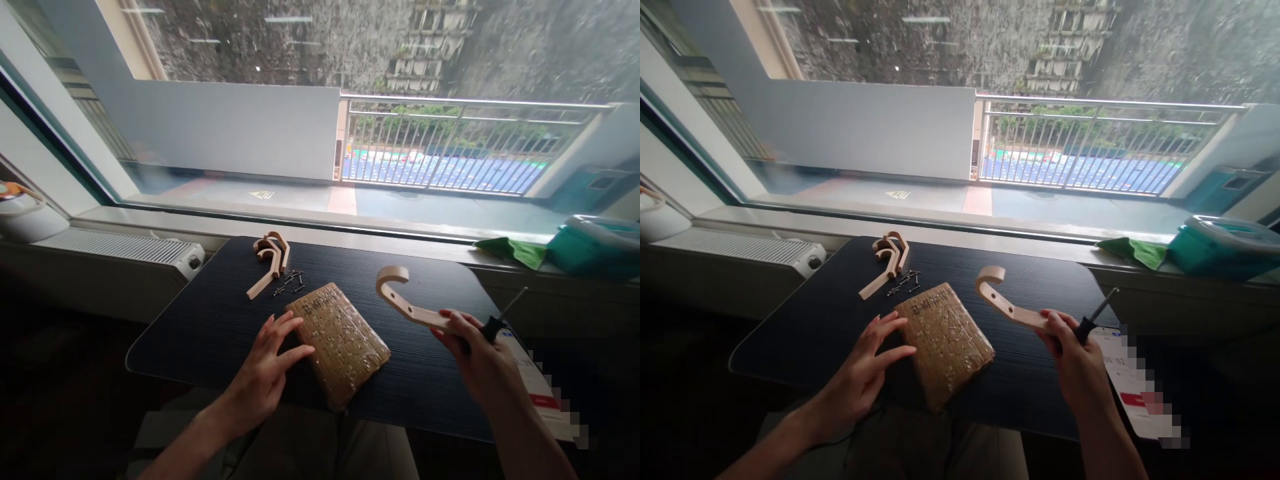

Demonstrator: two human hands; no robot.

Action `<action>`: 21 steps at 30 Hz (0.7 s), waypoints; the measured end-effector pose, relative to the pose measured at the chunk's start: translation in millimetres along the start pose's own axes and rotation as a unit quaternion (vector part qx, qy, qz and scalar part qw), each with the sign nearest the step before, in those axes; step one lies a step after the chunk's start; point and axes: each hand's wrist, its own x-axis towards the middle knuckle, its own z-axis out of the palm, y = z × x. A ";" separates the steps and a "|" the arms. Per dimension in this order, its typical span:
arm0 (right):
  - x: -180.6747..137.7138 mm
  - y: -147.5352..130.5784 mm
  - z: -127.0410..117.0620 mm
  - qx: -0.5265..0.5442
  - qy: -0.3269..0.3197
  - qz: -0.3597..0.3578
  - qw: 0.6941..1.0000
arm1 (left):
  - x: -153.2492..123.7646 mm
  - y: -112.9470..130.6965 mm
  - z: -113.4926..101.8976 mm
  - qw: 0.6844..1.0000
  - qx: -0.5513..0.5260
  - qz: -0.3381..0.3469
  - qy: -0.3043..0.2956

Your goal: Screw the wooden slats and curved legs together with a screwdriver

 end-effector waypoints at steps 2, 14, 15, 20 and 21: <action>1.4 7.9 0.0 -0.052 -0.008 0.000 0.999 | -2.1 -0.4 -3.8 0.997 -0.009 -0.068 0.026; -1.8 36.7 7.9 -0.164 -0.030 0.043 0.985 | 35.7 -28.6 22.3 0.969 -0.104 -0.212 0.071; -3.1 37.0 6.8 -0.170 -0.036 0.047 0.984 | 35.4 -30.8 21.9 0.968 -0.119 -0.208 0.067; 0.7 27.0 7.0 -0.166 -0.038 0.037 0.985 | 35.9 -28.8 16.1 0.972 -0.148 -0.180 -0.003; 2.8 22.1 8.5 -0.161 -0.028 0.018 0.986 | 35.7 -26.5 14.2 0.974 -0.147 -0.174 -0.011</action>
